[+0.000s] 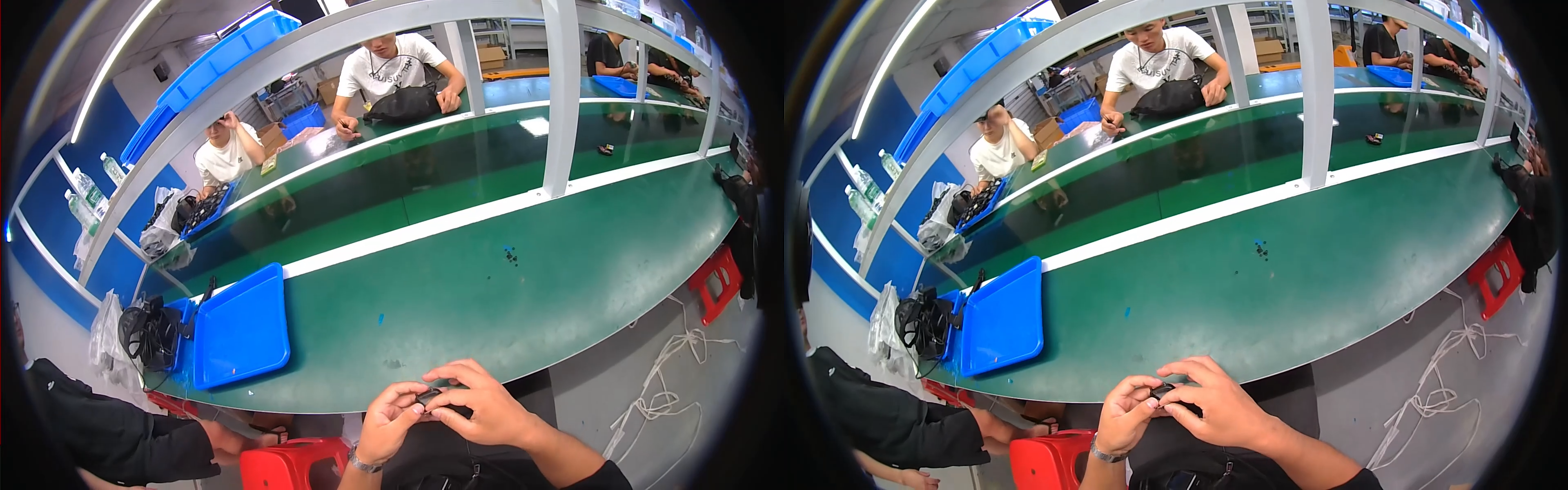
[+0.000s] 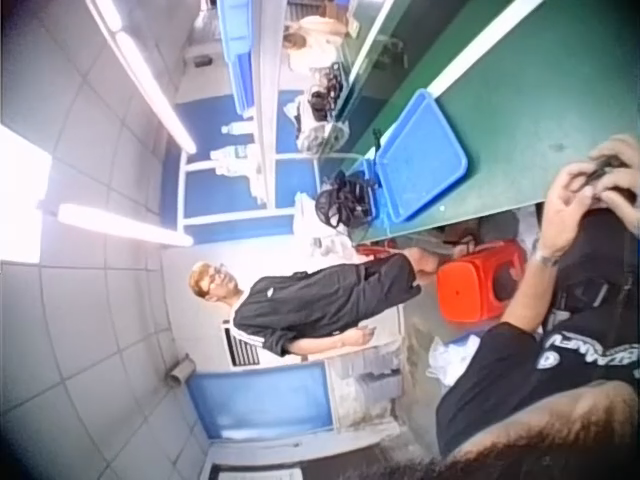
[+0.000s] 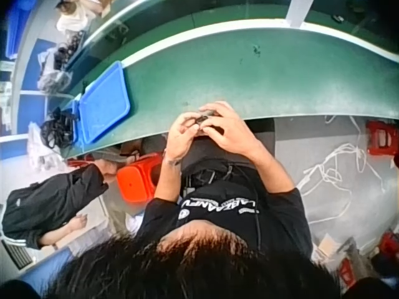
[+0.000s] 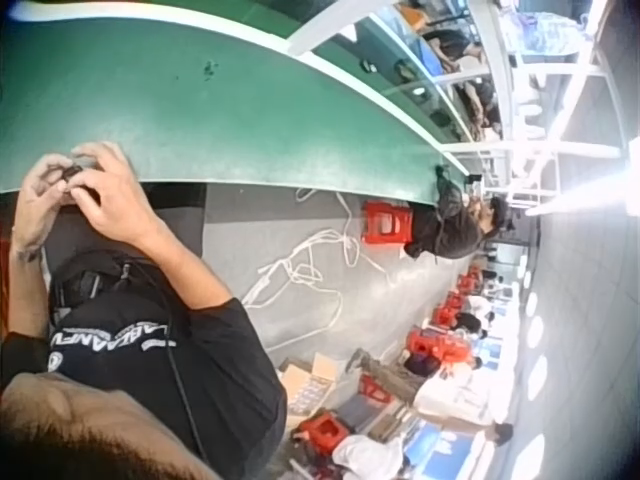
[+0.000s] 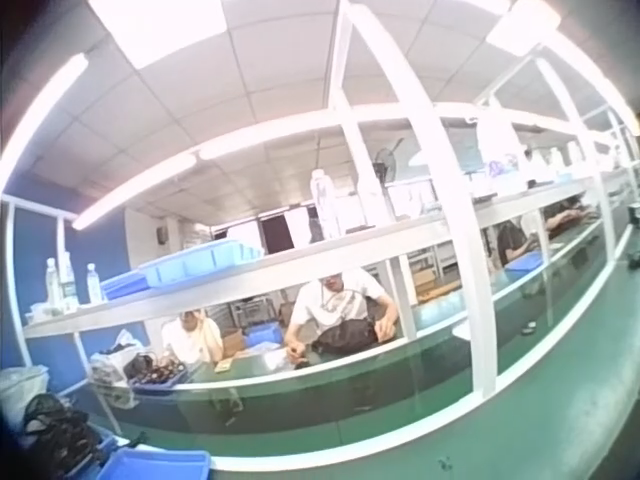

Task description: Assembling small electronic components, specifically smartwatches, on a production line.

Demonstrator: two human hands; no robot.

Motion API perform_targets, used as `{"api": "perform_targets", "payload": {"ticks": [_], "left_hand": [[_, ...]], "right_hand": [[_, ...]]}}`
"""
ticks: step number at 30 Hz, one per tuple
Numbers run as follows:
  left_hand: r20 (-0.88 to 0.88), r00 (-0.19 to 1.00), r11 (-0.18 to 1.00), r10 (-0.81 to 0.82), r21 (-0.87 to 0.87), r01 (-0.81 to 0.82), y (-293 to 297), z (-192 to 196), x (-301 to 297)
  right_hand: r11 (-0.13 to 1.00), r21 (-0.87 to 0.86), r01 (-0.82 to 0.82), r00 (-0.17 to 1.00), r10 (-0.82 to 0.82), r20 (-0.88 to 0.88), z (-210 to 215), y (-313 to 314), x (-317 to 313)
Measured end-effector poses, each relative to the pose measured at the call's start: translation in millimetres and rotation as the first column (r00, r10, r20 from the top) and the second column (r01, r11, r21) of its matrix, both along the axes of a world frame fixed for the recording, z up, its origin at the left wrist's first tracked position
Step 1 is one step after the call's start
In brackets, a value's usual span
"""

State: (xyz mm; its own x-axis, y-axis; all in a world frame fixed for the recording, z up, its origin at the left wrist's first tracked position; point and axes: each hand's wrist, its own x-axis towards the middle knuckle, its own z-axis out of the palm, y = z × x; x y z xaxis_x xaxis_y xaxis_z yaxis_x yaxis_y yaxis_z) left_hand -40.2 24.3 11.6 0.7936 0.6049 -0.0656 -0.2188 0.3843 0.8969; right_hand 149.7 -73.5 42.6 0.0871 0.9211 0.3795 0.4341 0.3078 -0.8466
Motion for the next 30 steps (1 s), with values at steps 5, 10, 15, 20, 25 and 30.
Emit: {"api": "perform_targets", "payload": {"ticks": [5,10,15,20,25,30], "left_hand": [[0.111,0.992,0.988,-0.052,-0.140,0.067,-2,-3,-5],[0.019,0.999,0.997,0.036,-0.068,-0.035,-13,-12,-7],[-0.007,0.993,0.993,0.116,-0.038,-0.116,-25,-17,-7],[0.049,0.992,0.987,0.112,-0.124,-0.106,-27,-22,-8],[0.060,0.995,0.990,0.085,-0.116,-0.078,-27,-24,-10],[0.078,0.994,0.991,0.070,-0.120,-0.060,-26,-23,-11]], "right_hand": [[0.999,0.016,0.032,0.999,-0.032,0.039,-2,-1,-3],[1.000,-0.027,-0.012,1.000,0.013,0.008,-2,-2,-5],[0.991,-0.108,-0.078,0.997,0.075,-0.033,3,-4,-2],[0.997,-0.017,0.074,0.993,-0.072,0.091,-6,-7,-12],[0.995,-0.061,0.075,0.997,-0.073,0.029,-9,-8,-16],[0.995,-0.088,0.041,0.999,-0.038,0.033,-6,-7,-13]]}}
